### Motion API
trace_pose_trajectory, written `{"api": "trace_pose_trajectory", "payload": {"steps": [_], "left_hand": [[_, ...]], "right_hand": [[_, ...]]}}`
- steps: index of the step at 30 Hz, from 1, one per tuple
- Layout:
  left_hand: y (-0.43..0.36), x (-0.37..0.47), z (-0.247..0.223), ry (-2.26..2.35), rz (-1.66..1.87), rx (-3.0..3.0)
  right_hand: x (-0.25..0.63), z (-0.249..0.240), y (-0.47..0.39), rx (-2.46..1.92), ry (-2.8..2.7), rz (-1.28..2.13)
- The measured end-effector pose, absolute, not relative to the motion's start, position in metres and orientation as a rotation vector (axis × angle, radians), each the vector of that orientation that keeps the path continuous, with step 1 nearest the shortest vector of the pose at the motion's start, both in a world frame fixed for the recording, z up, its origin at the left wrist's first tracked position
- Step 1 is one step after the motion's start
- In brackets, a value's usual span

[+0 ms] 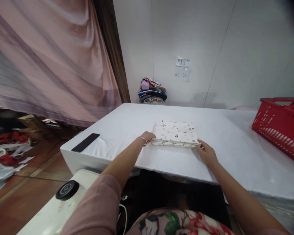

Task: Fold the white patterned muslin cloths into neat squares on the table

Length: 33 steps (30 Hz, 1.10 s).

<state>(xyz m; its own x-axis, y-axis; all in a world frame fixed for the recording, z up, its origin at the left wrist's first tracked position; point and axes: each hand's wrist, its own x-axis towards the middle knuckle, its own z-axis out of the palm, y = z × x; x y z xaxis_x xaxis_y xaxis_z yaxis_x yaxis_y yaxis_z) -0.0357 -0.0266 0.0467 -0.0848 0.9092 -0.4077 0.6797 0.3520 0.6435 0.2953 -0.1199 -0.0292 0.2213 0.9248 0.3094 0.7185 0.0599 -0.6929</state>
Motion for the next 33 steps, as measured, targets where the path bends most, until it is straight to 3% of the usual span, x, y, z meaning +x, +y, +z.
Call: {"api": "trace_pose_trajectory", "payload": {"steps": [10,27,33], "left_hand": [[-0.031,-0.029,0.048,1.901,0.303,1.456],[-0.014,-0.029,0.051,1.890,0.240,1.735],[-0.013,-0.029,0.057,1.878,0.248,1.778]], "right_hand": [[0.294,-0.026,-0.120,-1.652,-1.494,0.367],[0.302,0.001,-0.097,-1.789,-1.153,1.033],[0.301,-0.002,-0.100,-1.763,-1.193,0.941]]}}
